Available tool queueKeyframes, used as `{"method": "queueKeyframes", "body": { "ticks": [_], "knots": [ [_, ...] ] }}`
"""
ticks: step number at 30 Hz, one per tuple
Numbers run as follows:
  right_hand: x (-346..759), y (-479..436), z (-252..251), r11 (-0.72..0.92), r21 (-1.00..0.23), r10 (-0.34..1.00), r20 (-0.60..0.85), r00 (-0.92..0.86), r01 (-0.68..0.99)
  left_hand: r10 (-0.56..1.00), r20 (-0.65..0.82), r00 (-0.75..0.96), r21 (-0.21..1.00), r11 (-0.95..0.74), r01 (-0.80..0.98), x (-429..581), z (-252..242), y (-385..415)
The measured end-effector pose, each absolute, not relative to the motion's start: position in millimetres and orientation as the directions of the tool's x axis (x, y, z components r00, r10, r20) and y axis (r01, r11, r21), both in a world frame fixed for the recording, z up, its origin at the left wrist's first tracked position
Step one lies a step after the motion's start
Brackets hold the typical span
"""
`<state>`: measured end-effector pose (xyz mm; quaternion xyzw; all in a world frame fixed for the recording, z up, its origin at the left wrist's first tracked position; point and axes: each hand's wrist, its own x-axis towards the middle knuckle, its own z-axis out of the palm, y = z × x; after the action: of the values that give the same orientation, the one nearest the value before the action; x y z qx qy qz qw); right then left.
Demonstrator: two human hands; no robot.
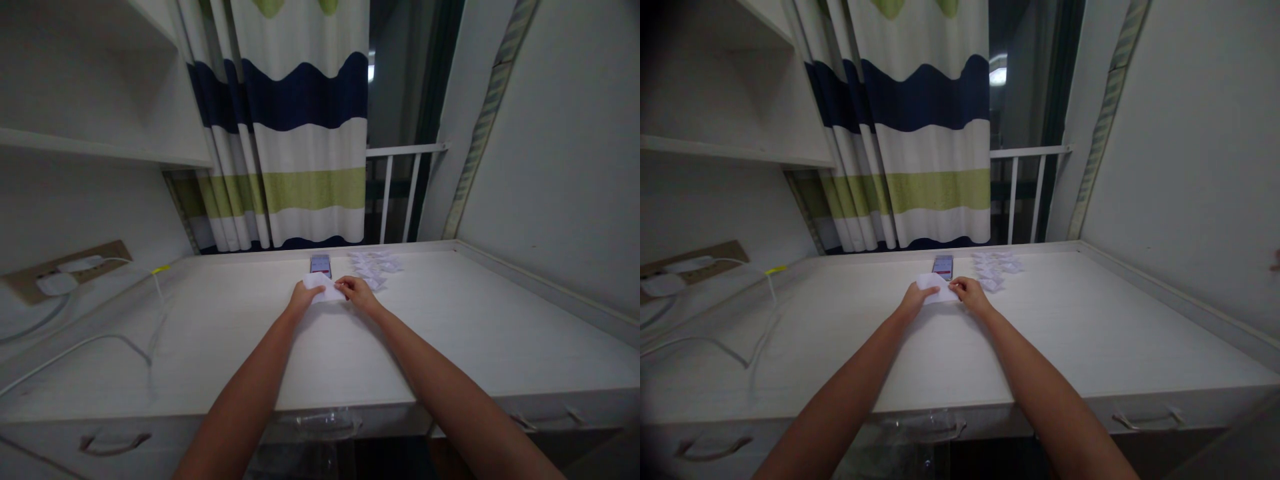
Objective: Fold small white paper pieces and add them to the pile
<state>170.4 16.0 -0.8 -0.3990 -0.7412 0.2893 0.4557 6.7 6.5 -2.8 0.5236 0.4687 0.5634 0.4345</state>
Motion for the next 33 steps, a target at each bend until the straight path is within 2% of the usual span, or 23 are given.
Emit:
{"method": "queueKeyframes", "body": {
  "ticks": [6,16,25,28,33],
  "knots": [
    [169,15,1,0.543,-0.762,0.840,0.489,-0.236,0.353,0.982,0.169,-0.090,0.985,-0.172,-0.029,8,-3,7],
    [172,14,-1,0.501,-0.797,0.863,0.429,-0.267,0.339,0.976,0.186,-0.112,0.983,-0.185,0.014,6,-3,7],
    [170,20,-6,0.501,-0.833,0.860,0.450,-0.242,0.233,0.974,0.182,0.132,0.960,-0.205,0.189,13,3,-1],
    [170,21,-8,0.510,-0.828,0.857,0.464,-0.225,0.233,0.973,0.182,0.145,0.953,-0.211,0.217,14,2,0],
    [169,22,-8,0.436,-0.880,0.895,0.401,-0.197,0.189,0.966,0.229,0.117,0.959,-0.245,0.141,16,-3,3]
  ]
}}
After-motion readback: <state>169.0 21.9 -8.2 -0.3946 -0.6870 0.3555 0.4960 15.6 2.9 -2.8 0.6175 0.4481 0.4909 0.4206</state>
